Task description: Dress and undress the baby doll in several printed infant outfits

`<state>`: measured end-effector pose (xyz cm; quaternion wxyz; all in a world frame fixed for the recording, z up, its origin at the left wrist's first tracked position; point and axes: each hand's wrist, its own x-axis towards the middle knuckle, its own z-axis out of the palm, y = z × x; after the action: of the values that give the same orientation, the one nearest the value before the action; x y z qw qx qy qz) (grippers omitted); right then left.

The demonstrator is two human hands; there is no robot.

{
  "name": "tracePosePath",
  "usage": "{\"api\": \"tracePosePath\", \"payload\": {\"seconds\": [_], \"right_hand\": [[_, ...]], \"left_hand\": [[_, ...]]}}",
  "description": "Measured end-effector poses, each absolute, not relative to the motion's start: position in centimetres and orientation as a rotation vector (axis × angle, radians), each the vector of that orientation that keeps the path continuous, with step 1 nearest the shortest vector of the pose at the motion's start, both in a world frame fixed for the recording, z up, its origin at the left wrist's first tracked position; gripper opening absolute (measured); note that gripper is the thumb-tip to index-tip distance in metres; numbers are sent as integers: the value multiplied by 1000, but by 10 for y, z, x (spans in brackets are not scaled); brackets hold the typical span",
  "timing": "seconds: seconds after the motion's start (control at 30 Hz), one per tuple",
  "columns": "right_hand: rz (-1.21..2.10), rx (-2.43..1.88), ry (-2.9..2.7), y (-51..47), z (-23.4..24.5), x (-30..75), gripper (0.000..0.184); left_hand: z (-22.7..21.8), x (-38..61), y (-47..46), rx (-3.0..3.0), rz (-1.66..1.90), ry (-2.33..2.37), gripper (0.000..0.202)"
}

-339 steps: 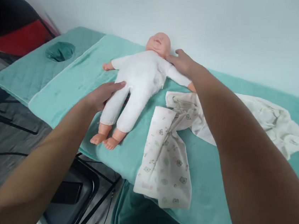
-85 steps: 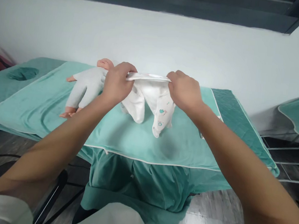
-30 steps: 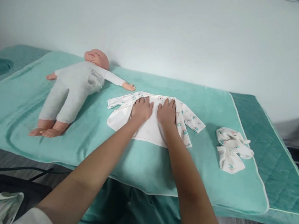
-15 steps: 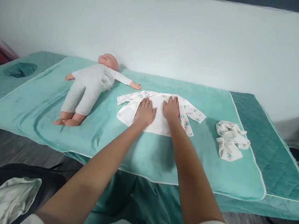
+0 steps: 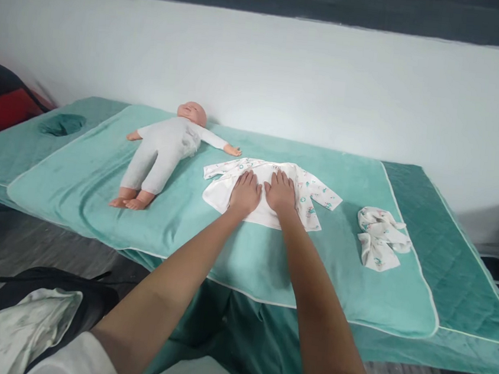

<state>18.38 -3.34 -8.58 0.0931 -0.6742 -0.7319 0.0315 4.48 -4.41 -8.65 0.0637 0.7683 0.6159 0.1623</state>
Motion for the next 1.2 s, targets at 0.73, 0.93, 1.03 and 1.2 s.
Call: {"api": "tracePosePath", "payload": {"seconds": [0.73, 0.93, 1.03, 1.2], "right_hand": [[-55, -2022, -2219, -86, -90, 184, 68], [-57, -1847, -2360, -71, -89, 177, 67], [-23, -1818, -2374, -56, -89, 170, 69], [48, -1824, -2351, -27, -91, 156, 72]], "left_hand": [[-91, -35, -59, 1699, 1075, 2125, 53], [-93, -40, -35, 1743, 924, 2123, 59], [-98, -49, -21, 1709, 1028, 2006, 66], [-104, -60, -5, 1480, 1201, 1961, 69]]}}
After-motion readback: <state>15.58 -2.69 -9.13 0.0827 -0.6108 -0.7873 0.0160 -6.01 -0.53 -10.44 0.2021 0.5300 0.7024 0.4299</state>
